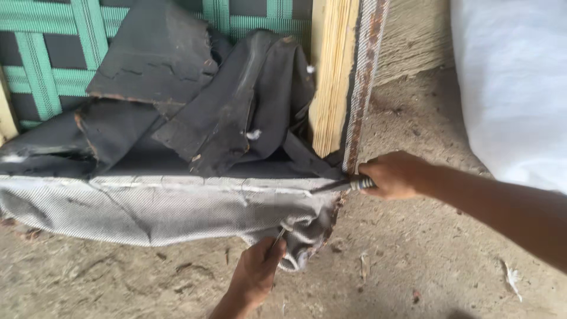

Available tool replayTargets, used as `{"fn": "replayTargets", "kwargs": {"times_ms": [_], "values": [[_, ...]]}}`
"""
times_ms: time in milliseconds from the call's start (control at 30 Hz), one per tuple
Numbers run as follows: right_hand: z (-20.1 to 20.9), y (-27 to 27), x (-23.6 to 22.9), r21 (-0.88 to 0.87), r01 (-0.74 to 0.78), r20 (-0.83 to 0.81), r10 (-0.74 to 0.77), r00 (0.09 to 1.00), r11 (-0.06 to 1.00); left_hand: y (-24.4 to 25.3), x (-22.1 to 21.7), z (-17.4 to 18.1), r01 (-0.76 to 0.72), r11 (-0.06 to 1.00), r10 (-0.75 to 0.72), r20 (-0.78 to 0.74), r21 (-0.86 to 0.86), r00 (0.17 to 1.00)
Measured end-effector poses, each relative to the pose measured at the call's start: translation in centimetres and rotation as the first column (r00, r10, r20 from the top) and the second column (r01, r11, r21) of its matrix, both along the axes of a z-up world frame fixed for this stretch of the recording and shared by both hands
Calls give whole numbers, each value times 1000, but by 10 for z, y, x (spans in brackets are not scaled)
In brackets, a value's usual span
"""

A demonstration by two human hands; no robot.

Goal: The person uses a staple remover to pull staples from the edge of a fabric-covered furniture frame. They repeatedly insert the tool under the fabric and lever out staples, then pull the fabric away to expose the frame.

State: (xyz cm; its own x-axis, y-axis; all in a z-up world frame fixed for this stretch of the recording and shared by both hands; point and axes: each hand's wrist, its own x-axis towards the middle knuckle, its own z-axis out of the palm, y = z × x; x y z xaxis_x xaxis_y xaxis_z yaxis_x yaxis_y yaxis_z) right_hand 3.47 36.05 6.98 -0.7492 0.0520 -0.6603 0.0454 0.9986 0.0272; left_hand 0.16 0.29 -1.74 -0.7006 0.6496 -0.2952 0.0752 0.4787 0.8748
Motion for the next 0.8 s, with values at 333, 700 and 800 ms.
{"fn": "replayTargets", "kwargs": {"times_ms": [333,700,800], "values": [[11,-35,44,-321,947,882,-370,291,-21,-4,3,21,-7,997,18,153,-74,988],[-6,-30,45,-397,913,808,-437,396,93,22,12,30,79,996,-73,118,-43,990],[-11,-34,47,-532,786,633,-468,617,315,24,14,30,92,991,-81,116,-97,990]]}}
